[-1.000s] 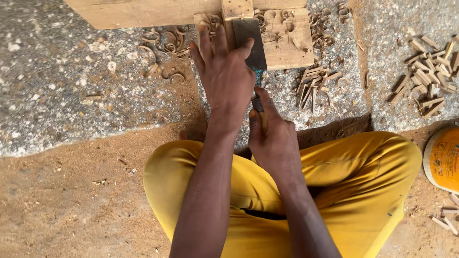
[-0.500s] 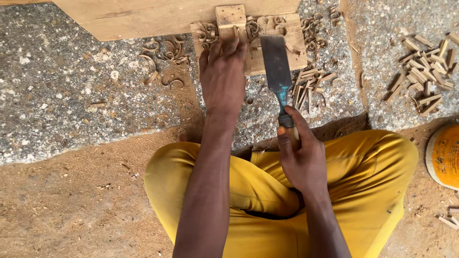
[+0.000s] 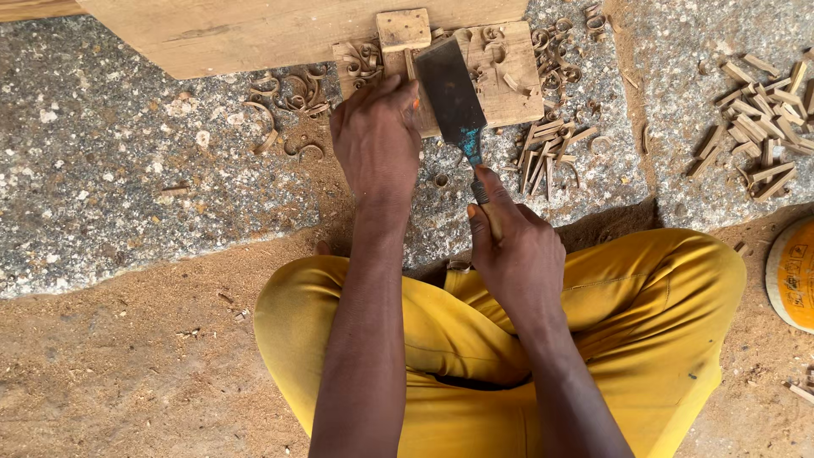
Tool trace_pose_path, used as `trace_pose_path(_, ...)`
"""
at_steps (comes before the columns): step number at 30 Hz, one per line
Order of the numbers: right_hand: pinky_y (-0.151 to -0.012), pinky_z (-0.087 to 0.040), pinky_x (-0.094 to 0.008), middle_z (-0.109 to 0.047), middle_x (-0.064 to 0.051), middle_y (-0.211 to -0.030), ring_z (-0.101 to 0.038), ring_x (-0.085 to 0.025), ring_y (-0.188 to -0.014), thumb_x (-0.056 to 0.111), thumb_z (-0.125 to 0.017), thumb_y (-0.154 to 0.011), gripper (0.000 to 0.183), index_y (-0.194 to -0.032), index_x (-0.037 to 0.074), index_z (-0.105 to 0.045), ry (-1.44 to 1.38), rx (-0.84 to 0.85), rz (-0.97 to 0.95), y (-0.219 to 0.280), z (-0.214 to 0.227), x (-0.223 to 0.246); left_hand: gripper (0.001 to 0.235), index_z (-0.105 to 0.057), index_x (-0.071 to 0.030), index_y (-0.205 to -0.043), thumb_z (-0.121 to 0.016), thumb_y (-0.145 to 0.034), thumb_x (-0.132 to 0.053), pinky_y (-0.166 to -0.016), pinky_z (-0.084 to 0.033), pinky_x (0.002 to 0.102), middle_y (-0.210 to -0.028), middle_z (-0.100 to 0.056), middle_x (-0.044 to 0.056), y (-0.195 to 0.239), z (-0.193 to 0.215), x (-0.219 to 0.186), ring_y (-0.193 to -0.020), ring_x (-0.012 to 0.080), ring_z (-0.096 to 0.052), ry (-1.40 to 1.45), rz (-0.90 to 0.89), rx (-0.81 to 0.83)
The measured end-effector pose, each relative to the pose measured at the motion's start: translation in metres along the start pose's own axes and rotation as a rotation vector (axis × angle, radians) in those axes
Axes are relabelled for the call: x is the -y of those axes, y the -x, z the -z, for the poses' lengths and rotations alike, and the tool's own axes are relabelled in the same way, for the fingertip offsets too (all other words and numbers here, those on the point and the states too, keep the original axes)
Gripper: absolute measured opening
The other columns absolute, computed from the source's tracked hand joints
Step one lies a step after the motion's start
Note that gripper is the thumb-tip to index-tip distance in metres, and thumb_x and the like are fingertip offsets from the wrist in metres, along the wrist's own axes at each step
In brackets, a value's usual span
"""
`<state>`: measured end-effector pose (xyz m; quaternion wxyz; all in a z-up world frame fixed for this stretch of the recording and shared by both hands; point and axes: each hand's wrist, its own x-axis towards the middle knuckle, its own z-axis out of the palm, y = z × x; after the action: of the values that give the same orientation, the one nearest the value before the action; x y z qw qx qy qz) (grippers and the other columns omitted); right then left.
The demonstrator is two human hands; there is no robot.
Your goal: The person sits cross-legged on a concrete floor and uses a chisel to carve a small rectangular block of wood. They repeatedly strike the chisel with their hand to remove wood shavings and shape the block. The person occasionally pauses to inspect the carved surface and adjust the wood's position.
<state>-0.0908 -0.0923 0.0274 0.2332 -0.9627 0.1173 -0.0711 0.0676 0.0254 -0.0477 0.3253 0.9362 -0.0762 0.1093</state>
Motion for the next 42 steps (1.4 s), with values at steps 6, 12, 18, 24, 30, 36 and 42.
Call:
trace_pose_path(6, -0.041, -0.038, -0.037, -0.053, -0.006, -0.052, -0.046, -0.016, -0.040, 0.019, -0.066, -0.104, 0.046, -0.148, 0.010, -0.058, -0.018, -0.049, -0.038, 0.007, 0.004, -0.005, 0.048, -0.078, -0.016, -0.119, -0.082, -0.074, 0.002, -0.109, -0.046, 0.047, -0.130, -0.072, 0.006, -0.003, -0.007, 0.003, -0.123, 0.0240, -0.063, -0.033, -0.128, -0.065)
trace_pose_path(12, -0.040, -0.040, -0.035, -0.056, -0.003, -0.056, -0.048, -0.014, -0.040, 0.020, -0.066, -0.101, 0.047, -0.147, 0.011, -0.059, -0.050, -0.011, 0.009, 0.001, 0.004, 0.000, 0.038, -0.077, -0.017, -0.121, -0.074, -0.091, 0.006, -0.113, -0.048, 0.046, -0.133, -0.071, 0.001, -0.002, -0.011, 0.004, -0.127, 0.0189, -0.064, -0.130, -0.228, -0.015)
trace_pose_path(18, -0.042, -0.041, -0.036, -0.053, -0.006, -0.050, -0.050, -0.013, -0.040, 0.023, -0.065, -0.100, 0.048, -0.147, 0.014, -0.058, -0.215, 0.044, -0.159, 0.019, 0.010, 0.000, 0.041, -0.076, -0.011, -0.118, -0.073, -0.079, 0.002, -0.111, -0.047, 0.044, -0.129, -0.073, 0.004, 0.003, 0.003, 0.002, -0.122, 0.0207, -0.066, -0.112, -0.228, 0.018)
trace_pose_path(24, -0.048, -0.048, -0.038, -0.060, -0.009, -0.059, -0.054, -0.015, -0.046, 0.026, -0.069, -0.097, 0.049, -0.144, 0.017, -0.059, -0.285, 0.097, -0.190, 0.035, 0.005, -0.008, 0.028, -0.075, -0.012, -0.125, -0.069, -0.102, 0.002, -0.122, -0.043, 0.042, -0.132, -0.072, 0.006, -0.003, -0.003, 0.011, -0.129, 0.0196, -0.063, -0.178, -0.198, 0.059)
trace_pose_path(30, -0.047, -0.049, -0.036, -0.066, -0.007, -0.061, -0.058, -0.013, -0.044, 0.024, -0.068, -0.095, 0.053, -0.146, 0.020, -0.055, -0.309, 0.199, -0.288, 0.031, 0.009, -0.008, 0.036, -0.077, -0.014, -0.119, -0.077, -0.084, -0.002, -0.117, -0.041, 0.046, -0.130, -0.073, 0.003, -0.002, 0.008, 0.009, -0.129, 0.0219, -0.060, -0.180, -0.217, 0.076)
trace_pose_path(36, -0.049, -0.045, -0.041, -0.057, -0.017, -0.056, -0.049, -0.020, -0.045, 0.023, -0.069, -0.096, 0.058, -0.151, 0.025, -0.053, -0.292, 0.279, -0.393, 0.028, 0.016, -0.006, 0.032, -0.077, -0.018, -0.119, -0.081, -0.088, -0.010, -0.117, -0.040, 0.046, -0.128, -0.073, 0.000, -0.007, 0.000, 0.013, -0.127, 0.0214, -0.062, -0.121, -0.253, 0.049)
trace_pose_path(42, -0.052, -0.053, -0.041, -0.069, -0.015, -0.070, -0.068, -0.025, -0.054, 0.018, -0.070, -0.094, 0.055, -0.146, 0.015, -0.053, -0.312, 0.152, -0.182, 0.036, 0.018, -0.008, 0.036, -0.077, -0.020, -0.122, -0.081, -0.088, -0.009, -0.112, -0.044, 0.043, -0.128, -0.074, -0.001, -0.008, -0.006, 0.011, -0.124, 0.0201, -0.064, -0.139, -0.256, 0.018)
